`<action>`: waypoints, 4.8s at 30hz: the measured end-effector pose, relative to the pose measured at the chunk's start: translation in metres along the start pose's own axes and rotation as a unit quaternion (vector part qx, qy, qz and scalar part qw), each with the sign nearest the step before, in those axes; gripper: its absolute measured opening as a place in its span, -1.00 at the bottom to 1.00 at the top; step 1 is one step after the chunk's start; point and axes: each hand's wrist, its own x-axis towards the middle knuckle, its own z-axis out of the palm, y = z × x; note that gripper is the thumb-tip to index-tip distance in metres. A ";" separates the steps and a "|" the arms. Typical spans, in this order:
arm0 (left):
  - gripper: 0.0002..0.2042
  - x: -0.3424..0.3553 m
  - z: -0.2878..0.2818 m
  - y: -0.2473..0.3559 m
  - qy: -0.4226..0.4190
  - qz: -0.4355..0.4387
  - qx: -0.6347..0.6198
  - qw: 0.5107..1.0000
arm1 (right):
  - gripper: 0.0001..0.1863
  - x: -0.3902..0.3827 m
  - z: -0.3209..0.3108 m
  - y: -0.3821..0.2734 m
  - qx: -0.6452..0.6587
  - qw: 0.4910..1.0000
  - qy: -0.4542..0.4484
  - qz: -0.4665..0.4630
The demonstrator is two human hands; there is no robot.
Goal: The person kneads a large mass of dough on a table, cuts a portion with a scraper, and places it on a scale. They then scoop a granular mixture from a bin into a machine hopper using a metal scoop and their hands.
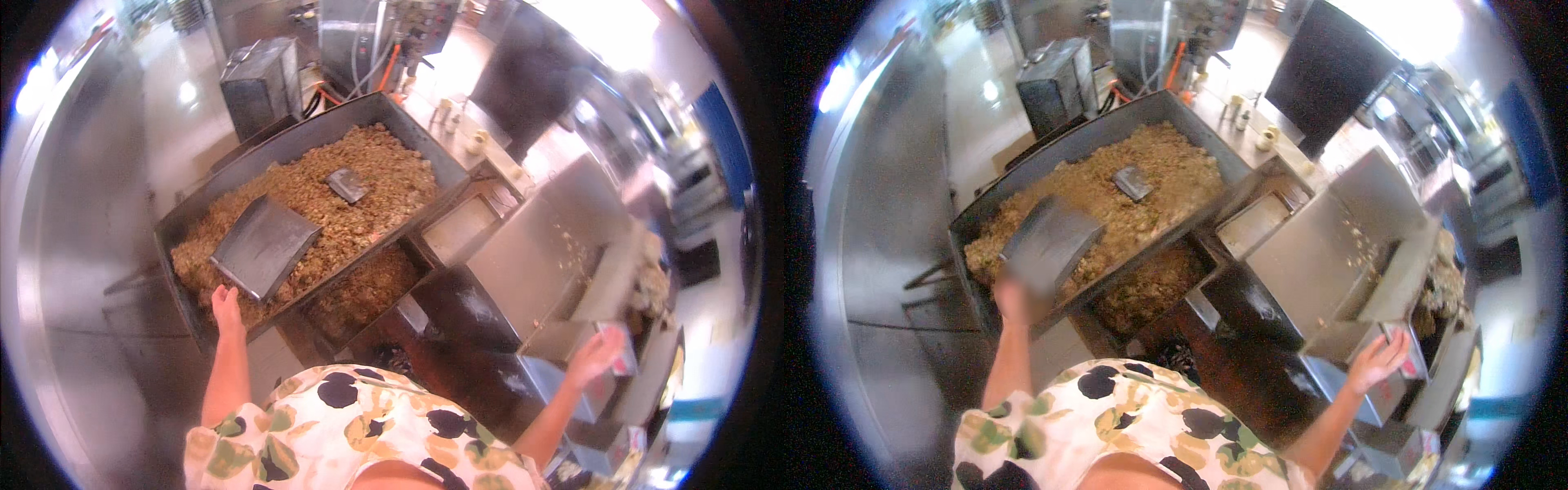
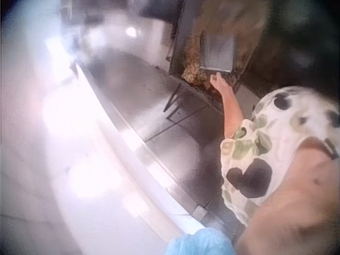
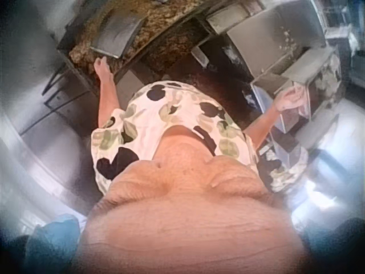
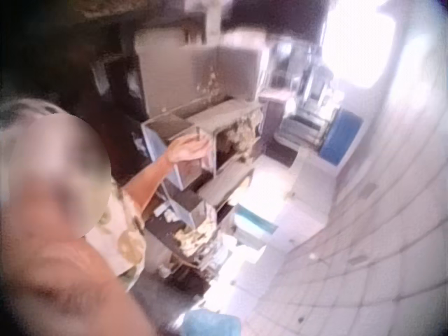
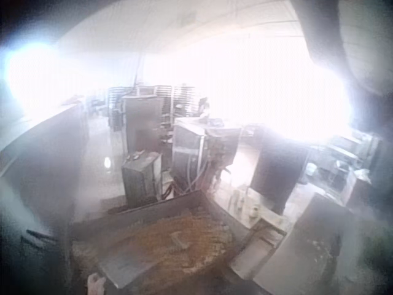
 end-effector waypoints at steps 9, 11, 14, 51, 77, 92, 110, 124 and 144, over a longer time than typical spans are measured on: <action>-0.49 -0.004 0.047 0.053 0.032 -0.237 0.012 0.971 | -0.74 0.014 0.115 -0.233 0.377 0.890 -0.243 -0.075; -0.54 0.007 0.054 0.041 0.061 -0.226 0.049 0.971 | -0.79 0.018 0.152 -0.282 0.451 0.836 -0.296 -0.102; -0.60 0.013 0.062 0.049 0.111 -0.284 0.112 0.946 | -0.79 0.018 0.214 -0.341 0.500 0.756 -0.405 -0.120; -0.34 -0.044 -0.123 0.114 0.107 -0.159 0.322 0.927 | -0.62 0.035 0.428 -0.403 0.186 0.773 -0.580 -0.177; -0.27 0.003 -0.014 0.031 0.020 -0.162 0.060 0.985 | -0.50 -0.093 0.377 -0.516 0.246 0.491 -0.760 0.348; -0.28 -0.002 0.002 0.051 0.102 -0.305 0.004 0.947 | -0.52 0.010 0.341 -0.586 0.405 0.605 -0.684 -0.049; -0.31 -0.012 0.015 0.046 0.124 -0.292 0.014 0.948 | -0.56 0.074 0.627 -0.485 0.241 0.682 -0.689 -0.036; -0.30 0.000 0.021 0.056 0.117 -0.317 -0.008 0.941 | -0.48 -0.068 0.493 -0.584 0.122 0.544 -0.829 -0.054; -0.23 0.006 0.014 0.067 0.027 -0.334 0.069 0.940 | -0.80 -0.120 0.199 -0.677 0.226 0.586 -0.630 -0.456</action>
